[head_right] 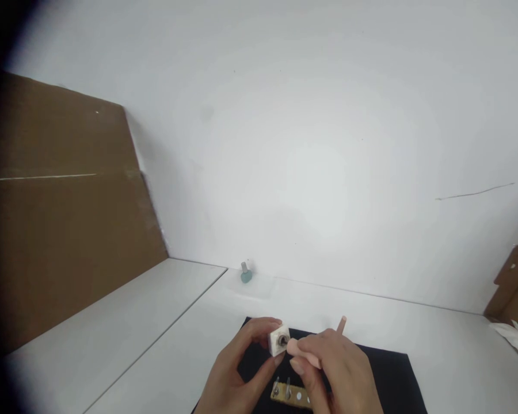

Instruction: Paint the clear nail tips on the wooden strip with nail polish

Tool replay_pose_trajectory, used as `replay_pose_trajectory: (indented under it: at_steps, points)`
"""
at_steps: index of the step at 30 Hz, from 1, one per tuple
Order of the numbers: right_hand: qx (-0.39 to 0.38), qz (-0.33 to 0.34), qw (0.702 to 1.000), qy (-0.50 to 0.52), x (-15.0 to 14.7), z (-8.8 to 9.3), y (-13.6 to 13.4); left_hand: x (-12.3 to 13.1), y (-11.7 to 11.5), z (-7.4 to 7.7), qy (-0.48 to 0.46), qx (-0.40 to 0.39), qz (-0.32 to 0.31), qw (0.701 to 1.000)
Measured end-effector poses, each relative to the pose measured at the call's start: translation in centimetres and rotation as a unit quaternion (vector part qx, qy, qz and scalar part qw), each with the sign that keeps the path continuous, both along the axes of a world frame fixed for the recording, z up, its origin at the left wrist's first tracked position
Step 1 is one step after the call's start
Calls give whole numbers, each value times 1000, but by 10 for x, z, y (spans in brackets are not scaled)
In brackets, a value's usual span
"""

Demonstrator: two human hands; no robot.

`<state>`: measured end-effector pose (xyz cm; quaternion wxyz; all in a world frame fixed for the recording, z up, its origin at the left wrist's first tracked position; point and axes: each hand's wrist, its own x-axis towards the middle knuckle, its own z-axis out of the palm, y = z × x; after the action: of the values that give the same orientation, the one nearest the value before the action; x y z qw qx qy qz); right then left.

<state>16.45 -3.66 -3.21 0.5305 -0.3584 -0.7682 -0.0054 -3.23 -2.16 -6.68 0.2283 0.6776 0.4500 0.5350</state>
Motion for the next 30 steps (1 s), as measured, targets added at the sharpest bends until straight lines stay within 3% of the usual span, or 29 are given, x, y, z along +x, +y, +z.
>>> replay_pose_trajectory:
  at_steps: [12,20,24,27,30]
  points:
    - [32,19,998,-48,1,6,5,0,0,-5,1,6,-7,1000]
    - [4,27,997,-73,-1,11,6,-4,-2,-8,41,28,-36,998]
    - [-133,40,990,-19,3,3,10,-5,-5,-9,31,-26,-17,999]
    - [-289,47,956,13,8,-3,14,-7,-6,-8,-28,-82,7,996]
    - [-382,78,918,68,12,-6,17,-8,-4,-3,-75,-135,-22,988]
